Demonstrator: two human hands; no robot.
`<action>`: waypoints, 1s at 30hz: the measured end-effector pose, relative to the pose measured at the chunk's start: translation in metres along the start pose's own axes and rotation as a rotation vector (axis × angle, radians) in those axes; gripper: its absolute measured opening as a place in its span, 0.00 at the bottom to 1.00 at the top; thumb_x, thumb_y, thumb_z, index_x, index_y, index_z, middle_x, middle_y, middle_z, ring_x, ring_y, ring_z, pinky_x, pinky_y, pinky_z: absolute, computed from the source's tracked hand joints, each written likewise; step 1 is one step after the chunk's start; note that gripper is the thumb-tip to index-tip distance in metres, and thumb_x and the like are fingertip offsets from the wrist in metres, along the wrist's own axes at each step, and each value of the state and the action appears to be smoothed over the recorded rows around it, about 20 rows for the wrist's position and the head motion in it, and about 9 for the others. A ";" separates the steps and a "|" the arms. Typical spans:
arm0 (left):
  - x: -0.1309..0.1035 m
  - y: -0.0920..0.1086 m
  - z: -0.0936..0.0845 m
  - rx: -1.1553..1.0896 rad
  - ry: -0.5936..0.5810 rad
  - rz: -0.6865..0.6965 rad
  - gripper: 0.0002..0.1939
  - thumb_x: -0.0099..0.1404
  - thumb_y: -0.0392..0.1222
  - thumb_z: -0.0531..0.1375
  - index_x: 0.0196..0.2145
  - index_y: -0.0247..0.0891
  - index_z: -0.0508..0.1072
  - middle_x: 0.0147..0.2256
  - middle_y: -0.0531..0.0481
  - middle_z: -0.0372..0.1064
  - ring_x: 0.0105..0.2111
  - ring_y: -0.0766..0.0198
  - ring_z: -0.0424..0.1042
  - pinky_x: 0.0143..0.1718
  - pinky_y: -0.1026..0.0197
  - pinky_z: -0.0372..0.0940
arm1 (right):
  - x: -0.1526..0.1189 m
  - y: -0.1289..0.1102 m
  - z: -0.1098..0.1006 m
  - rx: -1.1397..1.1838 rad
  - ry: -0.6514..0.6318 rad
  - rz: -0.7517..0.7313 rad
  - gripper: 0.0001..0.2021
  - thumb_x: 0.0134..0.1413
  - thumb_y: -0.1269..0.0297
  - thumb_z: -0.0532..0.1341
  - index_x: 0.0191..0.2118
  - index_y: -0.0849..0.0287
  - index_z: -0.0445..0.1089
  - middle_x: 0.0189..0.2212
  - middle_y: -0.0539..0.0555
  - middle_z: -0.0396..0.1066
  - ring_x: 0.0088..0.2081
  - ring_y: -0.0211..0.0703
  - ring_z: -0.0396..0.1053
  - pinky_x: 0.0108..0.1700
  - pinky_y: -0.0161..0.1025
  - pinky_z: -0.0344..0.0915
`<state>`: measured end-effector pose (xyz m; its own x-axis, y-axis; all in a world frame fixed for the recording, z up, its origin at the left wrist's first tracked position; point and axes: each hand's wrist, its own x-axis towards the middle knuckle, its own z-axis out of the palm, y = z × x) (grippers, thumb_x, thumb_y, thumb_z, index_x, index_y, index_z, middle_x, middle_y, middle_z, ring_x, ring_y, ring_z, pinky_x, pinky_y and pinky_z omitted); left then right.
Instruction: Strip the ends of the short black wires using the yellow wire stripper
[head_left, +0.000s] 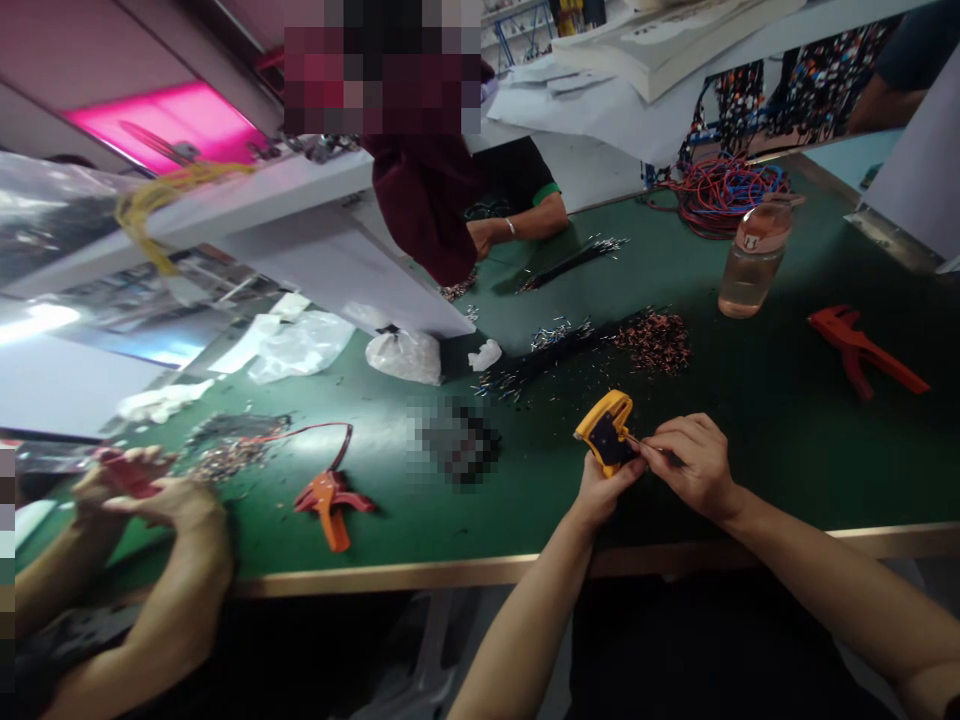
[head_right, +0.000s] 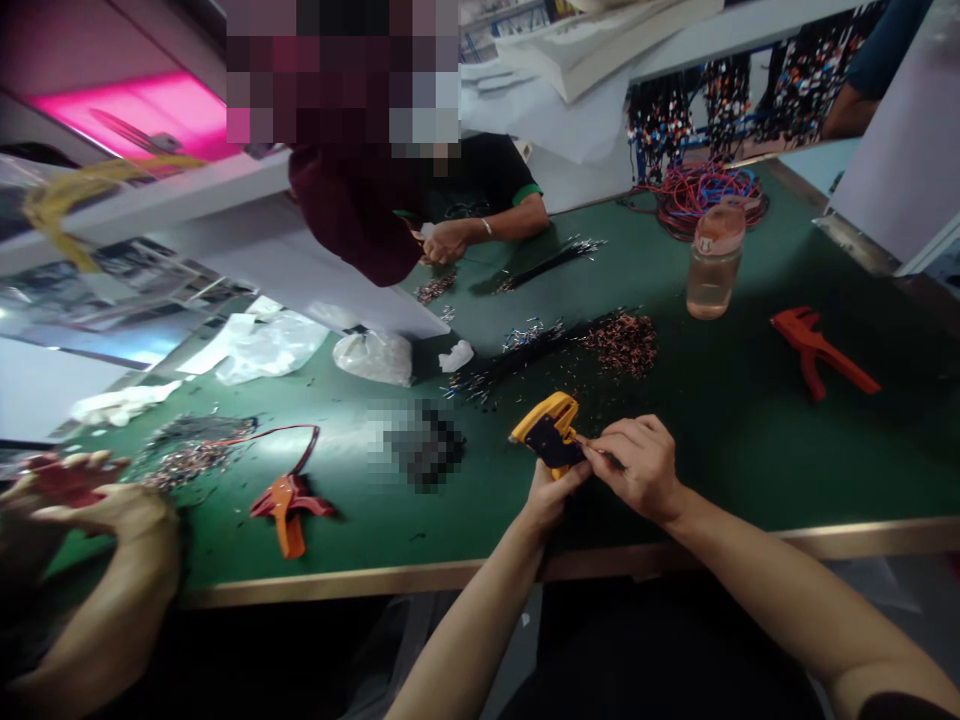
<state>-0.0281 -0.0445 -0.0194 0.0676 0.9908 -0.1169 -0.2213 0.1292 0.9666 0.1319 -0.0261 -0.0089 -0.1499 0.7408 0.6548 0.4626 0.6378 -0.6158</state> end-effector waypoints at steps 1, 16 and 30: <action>0.000 0.001 0.000 0.020 -0.007 0.008 0.18 0.49 0.53 0.73 0.29 0.36 0.77 0.27 0.51 0.72 0.29 0.62 0.70 0.36 0.58 0.68 | 0.000 0.000 0.000 -0.013 0.002 -0.009 0.09 0.61 0.63 0.63 0.30 0.52 0.77 0.26 0.50 0.78 0.28 0.40 0.74 0.36 0.41 0.62; 0.000 -0.002 -0.003 -0.081 -0.045 -0.103 0.20 0.48 0.53 0.73 0.29 0.35 0.75 0.21 0.51 0.70 0.22 0.65 0.67 0.28 0.60 0.61 | 0.010 -0.004 -0.011 0.294 0.094 0.307 0.12 0.62 0.60 0.60 0.27 0.55 0.72 0.28 0.53 0.74 0.29 0.41 0.69 0.33 0.40 0.64; -0.005 -0.005 -0.008 -0.174 -0.372 -0.181 0.30 0.47 0.51 0.74 0.45 0.33 0.77 0.35 0.43 0.77 0.34 0.57 0.75 0.41 0.55 0.67 | 0.018 0.008 -0.007 0.645 0.136 0.676 0.19 0.56 0.45 0.63 0.26 0.56 0.71 0.17 0.46 0.63 0.23 0.36 0.61 0.32 0.37 0.63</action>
<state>-0.0353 -0.0497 -0.0261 0.4590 0.8739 -0.1600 -0.3319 0.3357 0.8816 0.1389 -0.0086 0.0010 0.0956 0.9913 0.0903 -0.1643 0.1052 -0.9808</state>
